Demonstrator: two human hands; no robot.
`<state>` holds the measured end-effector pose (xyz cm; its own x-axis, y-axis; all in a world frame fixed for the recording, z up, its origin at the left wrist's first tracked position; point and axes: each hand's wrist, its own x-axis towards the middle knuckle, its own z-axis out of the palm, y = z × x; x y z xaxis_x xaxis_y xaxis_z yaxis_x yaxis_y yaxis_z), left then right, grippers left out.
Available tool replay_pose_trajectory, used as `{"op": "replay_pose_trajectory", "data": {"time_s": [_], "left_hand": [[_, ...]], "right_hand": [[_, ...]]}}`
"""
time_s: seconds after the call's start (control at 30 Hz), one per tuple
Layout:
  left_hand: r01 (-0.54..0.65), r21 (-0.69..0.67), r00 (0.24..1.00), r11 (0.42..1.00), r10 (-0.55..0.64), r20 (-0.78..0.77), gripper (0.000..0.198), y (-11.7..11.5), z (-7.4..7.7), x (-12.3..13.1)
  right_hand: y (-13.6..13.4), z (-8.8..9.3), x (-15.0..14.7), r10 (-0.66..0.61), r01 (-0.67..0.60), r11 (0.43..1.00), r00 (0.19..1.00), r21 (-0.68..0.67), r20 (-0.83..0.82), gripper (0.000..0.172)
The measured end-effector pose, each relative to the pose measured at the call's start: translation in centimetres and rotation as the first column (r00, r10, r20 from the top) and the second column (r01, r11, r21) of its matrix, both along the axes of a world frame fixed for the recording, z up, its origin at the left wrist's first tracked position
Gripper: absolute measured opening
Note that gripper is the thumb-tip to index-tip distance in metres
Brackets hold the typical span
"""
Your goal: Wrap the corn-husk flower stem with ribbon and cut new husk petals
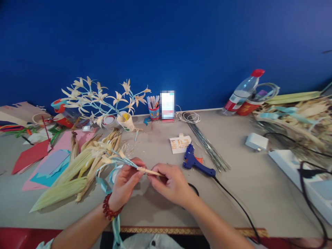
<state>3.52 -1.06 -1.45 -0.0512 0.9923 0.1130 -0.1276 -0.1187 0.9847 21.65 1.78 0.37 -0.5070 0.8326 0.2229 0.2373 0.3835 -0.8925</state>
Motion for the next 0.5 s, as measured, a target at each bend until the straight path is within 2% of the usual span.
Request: {"op": "replay_pose_trajectory", "data": {"time_s": [0.2,0.37,0.43,0.5], "left_hand": [[0.025,-0.031,0.999,0.999,-0.024,0.029,0.02,-0.08,-0.28,-0.13],[0.008,-0.031,0.999,0.999,-0.007,0.044,0.021,0.07,-0.3,0.01],[0.009,-0.019,0.999,1.0,-0.008,0.043,0.021,0.19,-0.32,0.01],[0.022,-0.017,0.999,1.0,-0.021,0.049,0.022,0.32,-0.34,-0.07]], "right_hand": [[-0.02,-0.06,0.05,0.013,-0.013,1.0,1.0,-0.002,-0.002,0.019],[0.02,0.36,0.22,0.038,-0.039,0.996,0.999,-0.076,-0.027,0.024],[0.2,0.57,0.48,0.008,-0.012,0.998,0.998,-0.068,-0.056,0.029],[0.63,0.61,0.93,-0.075,0.071,0.997,0.992,-0.042,-0.103,0.032]]}}
